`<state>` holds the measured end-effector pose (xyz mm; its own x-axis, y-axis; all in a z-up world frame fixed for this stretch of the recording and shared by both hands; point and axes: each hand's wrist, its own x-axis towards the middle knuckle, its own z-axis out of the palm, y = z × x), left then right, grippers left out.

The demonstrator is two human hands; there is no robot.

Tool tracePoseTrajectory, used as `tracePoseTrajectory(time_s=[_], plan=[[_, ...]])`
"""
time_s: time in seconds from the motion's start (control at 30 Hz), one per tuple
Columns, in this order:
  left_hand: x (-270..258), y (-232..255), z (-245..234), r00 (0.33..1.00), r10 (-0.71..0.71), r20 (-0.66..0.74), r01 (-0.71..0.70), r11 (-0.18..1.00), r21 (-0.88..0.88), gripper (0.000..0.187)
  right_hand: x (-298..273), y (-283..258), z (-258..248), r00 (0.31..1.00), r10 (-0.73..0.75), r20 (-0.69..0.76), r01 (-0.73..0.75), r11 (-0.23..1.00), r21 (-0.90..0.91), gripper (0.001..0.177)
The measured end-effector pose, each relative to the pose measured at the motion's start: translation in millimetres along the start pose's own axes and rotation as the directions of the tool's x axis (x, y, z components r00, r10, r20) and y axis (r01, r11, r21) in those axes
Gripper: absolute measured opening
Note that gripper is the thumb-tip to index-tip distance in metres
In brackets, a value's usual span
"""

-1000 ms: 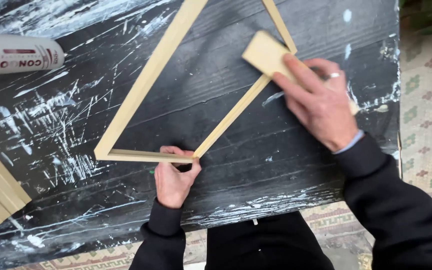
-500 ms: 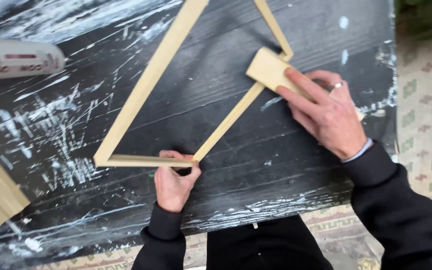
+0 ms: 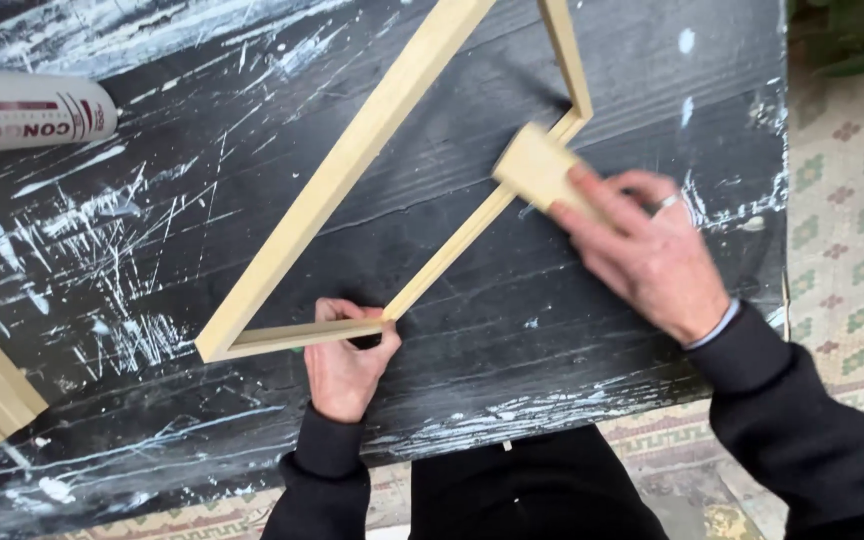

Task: The recorder is using a sanding block to smooth the surfaces of a wooden picture frame.

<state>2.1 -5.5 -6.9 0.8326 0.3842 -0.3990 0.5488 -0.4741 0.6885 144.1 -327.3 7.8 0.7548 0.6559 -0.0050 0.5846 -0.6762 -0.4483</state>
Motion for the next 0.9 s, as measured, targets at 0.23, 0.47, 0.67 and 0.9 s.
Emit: tracePoseTrajectory(time_s=[0.23, 0.47, 0.67, 0.9], plan=[[0, 4, -1, 1.0, 0.004, -0.004, -0.004, 0.998, 0.066, 0.039, 12, 11, -3, 0.997, -0.073, -0.021, 0.073, 0.997, 0.0, 0.051], [-5, -1, 1, 0.997, -0.071, -0.011, 0.071, 0.997, -0.035, 0.053, 24, -1, 7, 0.996, 0.009, -0.088, -0.012, 1.0, -0.029, 0.051], [1, 0, -1, 0.997, -0.081, -0.013, 0.081, 0.997, -0.011, 0.056, 25, 1, 6, 0.998, -0.026, -0.056, 0.028, 0.999, 0.029, 0.053], [2, -1, 6, 0.997, -0.074, -0.014, 0.074, 0.997, -0.009, 0.056, 16, -23, 20, 0.997, -0.07, -0.043, 0.072, 0.997, 0.04, 0.055]])
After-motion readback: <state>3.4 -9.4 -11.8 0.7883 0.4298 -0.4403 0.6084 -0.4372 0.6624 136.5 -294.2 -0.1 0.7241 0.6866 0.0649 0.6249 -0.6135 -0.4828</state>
